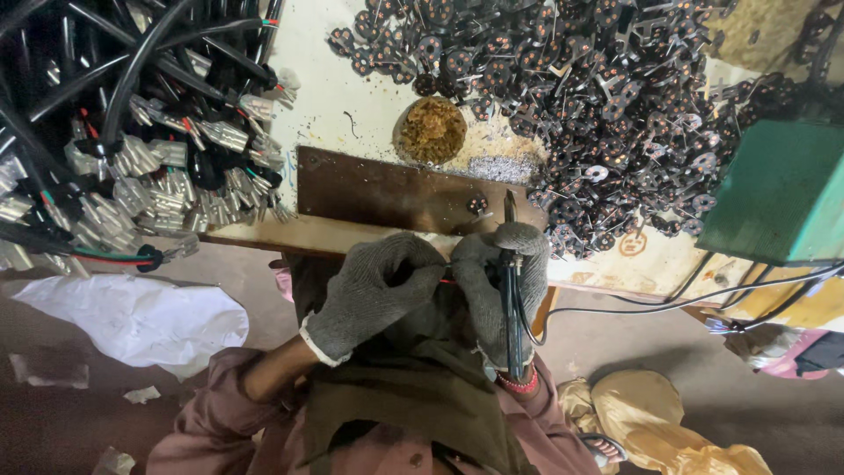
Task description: The person sits at a workbench assembling small black electrical components, repeatedly picking a component, inserting wires or contacts into it by hand, and using a small hand tool to press or secure the parts, placing finished units with a large pile of similar components on the bench.
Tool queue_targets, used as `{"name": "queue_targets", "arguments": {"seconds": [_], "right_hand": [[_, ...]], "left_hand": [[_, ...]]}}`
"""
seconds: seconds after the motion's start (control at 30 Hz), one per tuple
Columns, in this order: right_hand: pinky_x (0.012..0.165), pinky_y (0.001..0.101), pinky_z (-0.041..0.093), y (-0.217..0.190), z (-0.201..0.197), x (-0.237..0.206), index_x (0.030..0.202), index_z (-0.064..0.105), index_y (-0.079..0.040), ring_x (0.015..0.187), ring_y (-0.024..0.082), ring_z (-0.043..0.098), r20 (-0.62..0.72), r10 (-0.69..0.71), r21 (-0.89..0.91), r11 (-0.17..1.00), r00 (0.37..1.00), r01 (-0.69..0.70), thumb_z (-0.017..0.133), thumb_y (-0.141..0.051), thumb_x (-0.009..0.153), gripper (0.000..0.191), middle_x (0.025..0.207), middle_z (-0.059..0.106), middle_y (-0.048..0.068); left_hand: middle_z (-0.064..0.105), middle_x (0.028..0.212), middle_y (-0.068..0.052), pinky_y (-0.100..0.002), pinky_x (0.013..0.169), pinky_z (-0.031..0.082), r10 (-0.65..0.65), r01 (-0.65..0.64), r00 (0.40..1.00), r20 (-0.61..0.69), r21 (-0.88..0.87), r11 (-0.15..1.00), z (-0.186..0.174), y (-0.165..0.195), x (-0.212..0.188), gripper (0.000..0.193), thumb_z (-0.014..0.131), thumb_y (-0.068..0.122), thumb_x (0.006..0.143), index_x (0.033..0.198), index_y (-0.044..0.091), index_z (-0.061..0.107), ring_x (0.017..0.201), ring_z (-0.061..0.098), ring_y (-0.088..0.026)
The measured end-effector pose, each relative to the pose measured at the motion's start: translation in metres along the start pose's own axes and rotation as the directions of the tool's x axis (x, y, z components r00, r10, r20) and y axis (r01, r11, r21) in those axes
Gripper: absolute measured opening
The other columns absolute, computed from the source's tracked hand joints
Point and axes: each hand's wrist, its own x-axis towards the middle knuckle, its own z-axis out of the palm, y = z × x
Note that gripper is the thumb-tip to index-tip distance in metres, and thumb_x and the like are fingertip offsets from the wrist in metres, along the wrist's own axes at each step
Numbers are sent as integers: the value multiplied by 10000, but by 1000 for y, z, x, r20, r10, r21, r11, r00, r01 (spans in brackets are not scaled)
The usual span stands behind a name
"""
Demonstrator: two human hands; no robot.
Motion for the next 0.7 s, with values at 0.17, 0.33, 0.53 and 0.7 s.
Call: {"name": "queue_targets", "arguments": {"seconds": [0.17, 0.33, 0.53, 0.7], "right_hand": [[732, 246, 541, 8, 0, 5, 1234, 516, -75, 838, 89, 631, -41, -81, -35, 996, 996, 80, 785, 32, 942, 411, 1021, 653, 59], [786, 281, 548, 8, -2, 23, 1255, 505, -67, 948, 153, 654, -75, -472, -236, 864, 878, 444, 812, 49, 904, 481, 1140, 618, 109], [940, 375, 592, 13, 0, 56, 1141, 527, -84, 1090, 275, 739, 163, -583, -359, 716, 796, 598, 864, 1, 829, 468, 1213, 720, 190], [862, 334, 612, 23, 4, 54, 1131, 556, -51, 963, 229, 752, 63, -474, -264, 840, 878, 473, 921, -113, 841, 471, 1128, 748, 180]], "left_hand": [[732, 835, -76, -290, 690, 552, -43, 40, 999, -27, -89, 995, 7, 3, 6, 89, 743, 93, 893, 964, 39, 737, 736, 671, -138], [715, 888, -94, -302, 671, 554, 290, -213, 938, -190, 343, 915, -14, 18, 28, 137, 758, 112, 888, 994, 70, 683, 741, 716, -202], [691, 856, -81, -343, 619, 526, 462, -249, 853, -244, 586, 771, -37, 14, 83, 146, 772, 79, 905, 947, 96, 633, 694, 696, -251], [678, 837, -74, -362, 640, 539, 410, -204, 883, -229, 600, 774, -35, 20, 91, 137, 769, 99, 922, 931, 119, 634, 704, 696, -256]]}}
